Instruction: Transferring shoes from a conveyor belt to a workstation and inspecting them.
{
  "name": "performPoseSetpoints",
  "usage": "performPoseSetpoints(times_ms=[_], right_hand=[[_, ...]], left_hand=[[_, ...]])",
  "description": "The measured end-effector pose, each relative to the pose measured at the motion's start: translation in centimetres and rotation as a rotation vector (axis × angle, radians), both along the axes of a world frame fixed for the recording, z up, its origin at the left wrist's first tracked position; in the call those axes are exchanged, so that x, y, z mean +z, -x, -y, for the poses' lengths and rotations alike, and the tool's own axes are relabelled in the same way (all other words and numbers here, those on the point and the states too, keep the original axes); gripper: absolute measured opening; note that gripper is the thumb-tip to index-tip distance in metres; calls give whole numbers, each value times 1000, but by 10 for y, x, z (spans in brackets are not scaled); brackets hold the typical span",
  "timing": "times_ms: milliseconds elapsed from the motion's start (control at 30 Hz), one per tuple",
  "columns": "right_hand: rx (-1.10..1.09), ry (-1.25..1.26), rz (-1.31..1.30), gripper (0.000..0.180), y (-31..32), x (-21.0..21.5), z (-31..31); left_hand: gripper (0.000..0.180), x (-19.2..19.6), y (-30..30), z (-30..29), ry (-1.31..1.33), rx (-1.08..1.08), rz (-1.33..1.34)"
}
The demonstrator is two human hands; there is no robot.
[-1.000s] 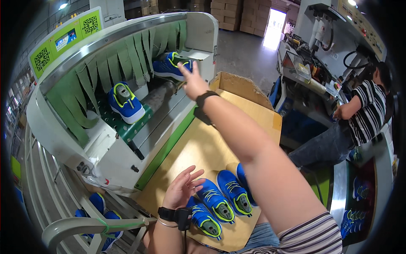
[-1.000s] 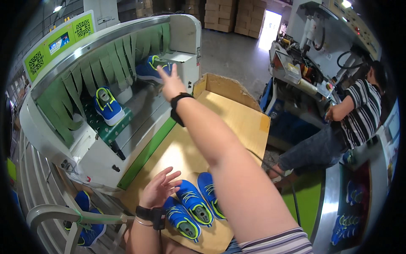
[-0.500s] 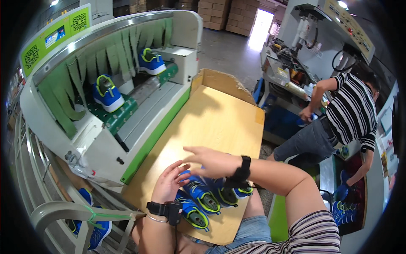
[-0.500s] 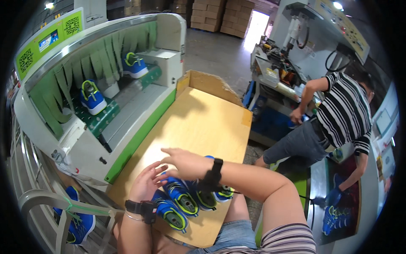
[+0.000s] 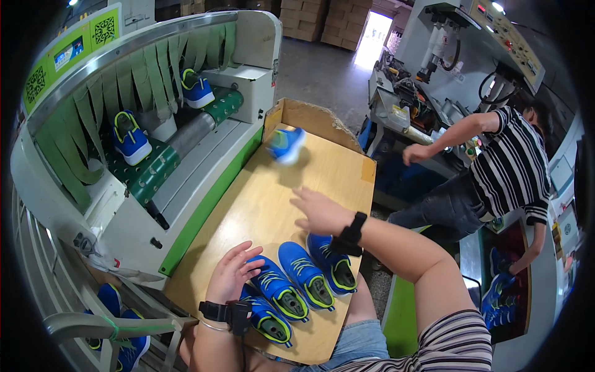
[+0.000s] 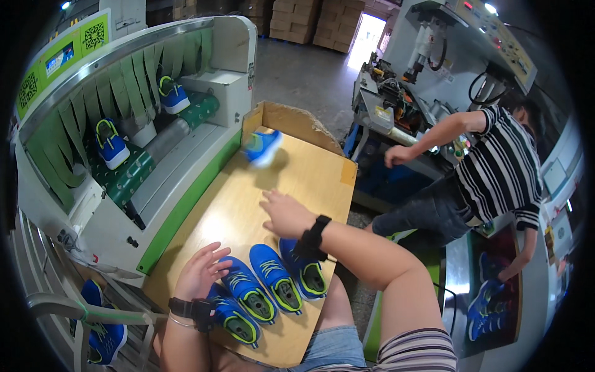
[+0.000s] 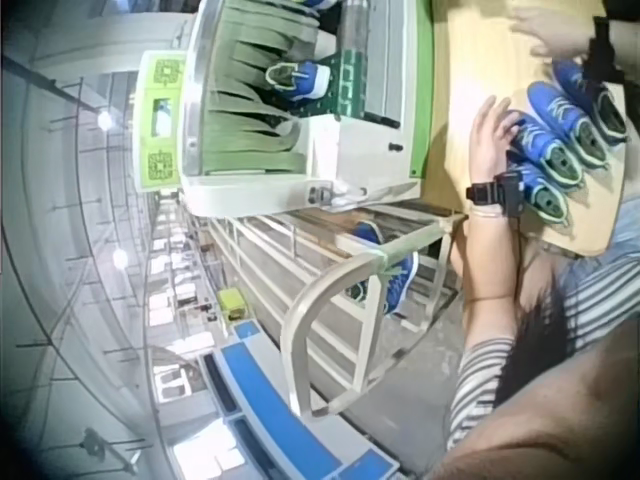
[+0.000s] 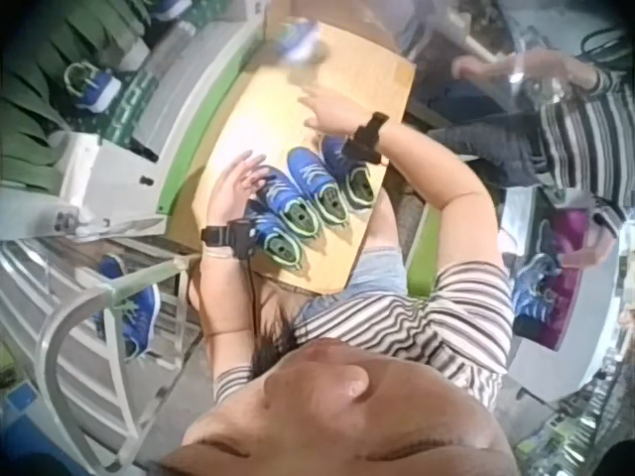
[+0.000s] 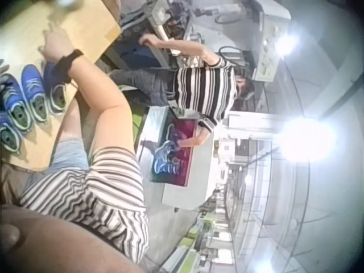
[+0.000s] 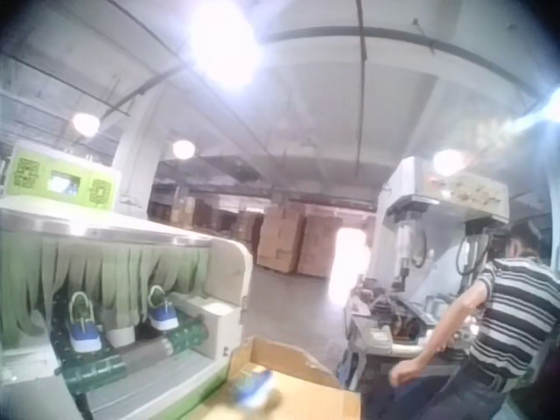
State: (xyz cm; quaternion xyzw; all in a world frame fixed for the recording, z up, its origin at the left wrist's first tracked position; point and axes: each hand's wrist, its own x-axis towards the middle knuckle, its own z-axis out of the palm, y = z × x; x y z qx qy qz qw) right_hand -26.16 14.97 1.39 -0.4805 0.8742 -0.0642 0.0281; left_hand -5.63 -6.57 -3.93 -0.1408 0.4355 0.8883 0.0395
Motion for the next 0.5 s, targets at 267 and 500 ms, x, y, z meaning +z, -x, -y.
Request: performPoseSetpoints(times_ms=[267, 500], right_hand=[[-268, -97, -38, 78, 85, -19, 70], [-800, 95, -99, 99, 153, -56, 46]], left_hand=[[43, -1, 3, 2, 13, -12, 46], [41, 1, 4, 4, 14, -25, 35]])
